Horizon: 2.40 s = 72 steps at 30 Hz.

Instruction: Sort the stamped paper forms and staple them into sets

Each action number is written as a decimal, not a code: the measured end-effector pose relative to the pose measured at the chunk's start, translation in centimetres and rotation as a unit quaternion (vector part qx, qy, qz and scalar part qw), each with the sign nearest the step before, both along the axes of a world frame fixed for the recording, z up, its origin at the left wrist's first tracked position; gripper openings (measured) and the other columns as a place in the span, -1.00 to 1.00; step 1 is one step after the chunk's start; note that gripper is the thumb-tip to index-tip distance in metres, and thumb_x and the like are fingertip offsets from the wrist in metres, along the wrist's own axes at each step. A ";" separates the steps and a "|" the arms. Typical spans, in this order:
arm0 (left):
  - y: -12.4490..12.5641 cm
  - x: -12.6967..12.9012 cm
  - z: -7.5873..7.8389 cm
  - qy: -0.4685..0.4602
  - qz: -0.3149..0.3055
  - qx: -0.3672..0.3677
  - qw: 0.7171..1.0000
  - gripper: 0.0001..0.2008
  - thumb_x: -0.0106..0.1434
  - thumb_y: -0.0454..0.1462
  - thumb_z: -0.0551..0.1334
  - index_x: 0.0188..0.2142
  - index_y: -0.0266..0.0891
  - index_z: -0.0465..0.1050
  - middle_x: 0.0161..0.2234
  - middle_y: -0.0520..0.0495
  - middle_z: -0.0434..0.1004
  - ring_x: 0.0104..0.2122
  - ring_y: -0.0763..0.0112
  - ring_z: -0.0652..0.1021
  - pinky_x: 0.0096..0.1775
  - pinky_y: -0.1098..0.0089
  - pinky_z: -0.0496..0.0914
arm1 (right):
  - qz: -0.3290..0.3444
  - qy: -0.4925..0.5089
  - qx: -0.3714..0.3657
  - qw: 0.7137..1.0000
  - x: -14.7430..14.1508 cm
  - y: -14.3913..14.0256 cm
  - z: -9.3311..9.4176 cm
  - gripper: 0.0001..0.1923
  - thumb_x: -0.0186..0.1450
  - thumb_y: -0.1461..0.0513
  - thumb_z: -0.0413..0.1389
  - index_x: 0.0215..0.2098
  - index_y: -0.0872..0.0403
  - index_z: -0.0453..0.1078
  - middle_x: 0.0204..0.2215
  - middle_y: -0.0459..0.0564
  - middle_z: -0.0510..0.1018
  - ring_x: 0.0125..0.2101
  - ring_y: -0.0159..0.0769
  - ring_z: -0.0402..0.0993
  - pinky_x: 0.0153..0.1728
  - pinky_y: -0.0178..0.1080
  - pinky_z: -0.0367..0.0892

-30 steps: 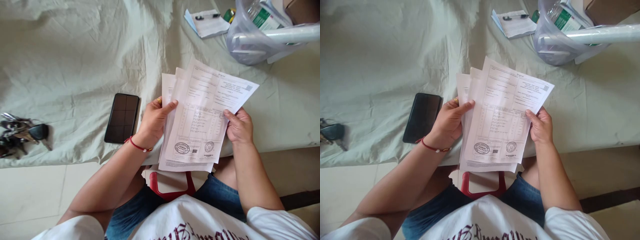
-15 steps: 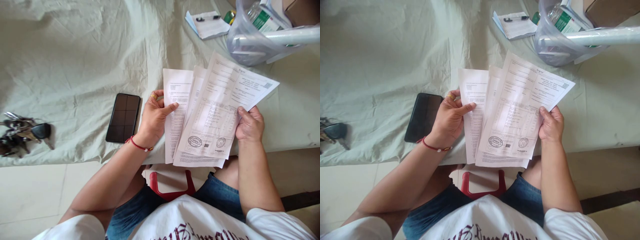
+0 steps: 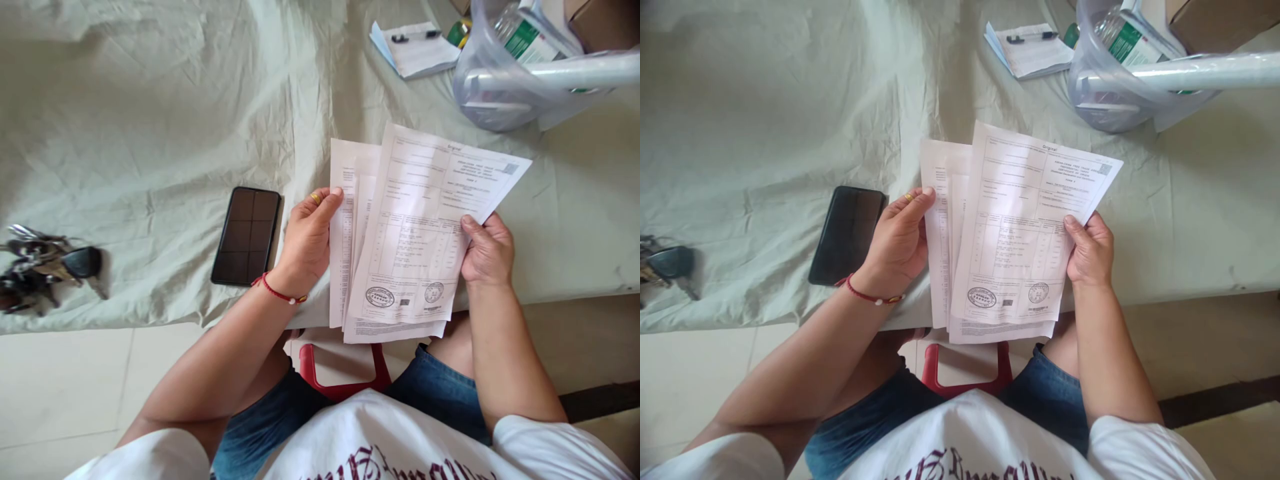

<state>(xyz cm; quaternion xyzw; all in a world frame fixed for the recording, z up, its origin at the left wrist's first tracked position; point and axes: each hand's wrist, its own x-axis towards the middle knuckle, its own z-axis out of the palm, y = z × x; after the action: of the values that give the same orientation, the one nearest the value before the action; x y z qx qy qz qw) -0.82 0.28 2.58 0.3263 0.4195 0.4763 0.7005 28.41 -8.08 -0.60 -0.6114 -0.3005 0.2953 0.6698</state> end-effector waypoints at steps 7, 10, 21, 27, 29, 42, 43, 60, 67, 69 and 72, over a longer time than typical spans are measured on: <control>-0.3 0.0 0.5 -0.024 -0.037 -0.003 0.999 -0.72 0.19 -0.13 0.65 -0.25 -0.10 0.63 -0.15 -0.04 0.78 0.04 0.04 0.75 0.09 0.16 0.62 | 0.007 0.006 -0.003 1.000 -0.2 0.1 -0.2 -0.52 0.10 0.06 0.63 -0.04 -0.08 0.72 -0.01 -0.04 0.80 0.09 -0.02 0.75 0.39 0.22 0.57; -0.2 -0.1 0.2 -0.034 -0.047 -0.014 0.998 -0.76 0.20 -0.17 0.63 -0.27 -0.11 0.63 -0.17 -0.04 0.78 -0.02 0.08 0.76 0.07 0.16 0.63 | 0.005 0.010 0.002 1.000 -0.3 0.2 -0.3 -0.51 0.08 0.05 0.64 -0.06 -0.07 0.72 -0.01 -0.03 0.80 0.08 -0.02 0.75 0.37 0.21 0.58; 0.0 -0.1 -0.4 -0.033 -0.033 -0.007 0.999 -0.49 0.09 0.00 0.74 -0.10 -0.09 0.66 -0.05 -0.13 0.84 0.09 -0.09 0.77 0.08 0.08 0.68 | -0.052 0.002 0.011 0.999 1.9 0.2 -1.0 -0.60 0.08 0.01 0.63 -0.28 -0.07 0.61 -0.22 -0.10 0.77 -0.10 -0.08 0.74 0.20 0.13 0.69; 0.0 0.0 -0.4 -0.029 -0.033 -0.009 0.999 -0.49 0.10 0.01 0.73 -0.10 -0.09 0.65 -0.06 -0.14 0.83 0.09 -0.09 0.76 0.08 0.08 0.65 | 0.045 0.029 -0.040 0.998 0.5 -0.1 -0.2 -0.46 0.08 -0.04 0.67 -0.08 -0.06 0.67 -0.01 0.00 0.81 0.15 0.04 0.74 0.40 0.22 0.56; 0.0 0.0 -0.5 -0.020 -0.024 -0.008 0.999 -0.57 0.15 -0.02 0.69 -0.13 -0.10 0.64 -0.10 -0.12 0.82 0.06 -0.05 0.76 0.06 0.11 0.63 | 0.089 0.043 -0.076 0.992 -0.2 -0.2 0.1 -0.40 0.02 0.01 0.71 -0.06 -0.04 0.70 0.00 0.05 0.82 0.15 0.09 0.76 0.39 0.26 0.56; 0.1 -0.4 -0.1 -0.017 0.018 -0.008 1.000 -0.36 0.20 -0.31 0.52 0.27 0.03 0.63 -0.36 0.13 0.71 -0.33 0.36 0.63 -0.14 0.31 0.56 | 0.017 0.042 -0.078 0.996 1.1 0.0 -0.8 -0.34 -0.15 0.05 0.75 -0.12 -0.02 0.74 -0.04 0.00 0.85 0.07 0.12 0.80 0.40 0.34 0.55; 0.1 -0.4 -0.1 -0.017 0.021 -0.006 1.000 -0.38 0.20 -0.31 0.52 0.25 0.03 0.65 -0.32 0.11 0.74 -0.32 0.35 0.64 -0.13 0.30 0.57 | 0.014 0.043 -0.080 0.996 1.0 0.0 -0.8 -0.32 -0.17 0.04 0.76 -0.11 -0.02 0.75 -0.03 0.01 0.85 0.07 0.11 0.80 0.41 0.33 0.55; -0.3 0.2 -1.2 0.079 0.039 0.058 0.994 -0.76 0.47 -0.06 0.52 -0.19 -0.11 0.60 -0.33 0.00 0.66 -0.30 0.38 0.64 -0.29 0.40 0.48 | 0.011 0.041 -0.048 0.998 2.0 0.0 -1.3 -0.45 -0.04 0.10 0.73 -0.11 -0.10 0.75 -0.02 -0.03 0.85 0.11 0.16 0.80 0.39 0.34 0.60; -4.1 1.9 -1.0 0.170 -0.015 0.237 0.956 -0.58 0.42 -0.36 0.41 0.21 0.01 0.62 -0.30 0.04 0.63 -0.41 0.35 0.53 -0.25 0.28 0.44 | 0.010 0.054 -0.032 0.998 2.9 -0.1 -1.3 -0.48 0.02 0.20 0.70 -0.09 -0.08 0.72 -0.03 -0.02 0.85 0.14 0.15 0.79 0.36 0.33 0.64; -4.4 2.0 -0.9 0.214 -0.017 0.249 0.944 -0.68 0.40 -0.46 0.32 0.01 -0.05 0.69 -0.48 0.10 0.43 -0.49 0.36 0.42 -0.31 0.27 0.36 | 0.008 0.053 -0.034 0.998 3.0 -0.1 -1.2 -0.47 -0.01 0.19 0.71 -0.10 -0.08 0.72 -0.03 -0.03 0.85 0.10 0.12 0.80 0.36 0.31 0.64; -4.0 2.0 -0.8 0.223 -0.028 0.158 0.961 -0.75 0.35 -0.52 0.27 -0.25 -0.12 0.59 -0.56 0.14 0.27 -0.56 0.42 0.25 -0.41 0.28 0.20 | 0.000 0.044 -0.043 0.998 3.2 -0.2 -1.2 -0.46 -0.04 0.16 0.72 -0.12 -0.05 0.74 -0.06 -0.01 0.86 0.03 0.10 0.83 0.34 0.28 0.65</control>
<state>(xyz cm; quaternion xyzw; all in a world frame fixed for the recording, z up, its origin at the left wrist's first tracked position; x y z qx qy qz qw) 1.21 -3.76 1.76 0.5426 0.4754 0.4319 0.5413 31.56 -8.23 -1.80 -0.6260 -0.2579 0.3340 0.6558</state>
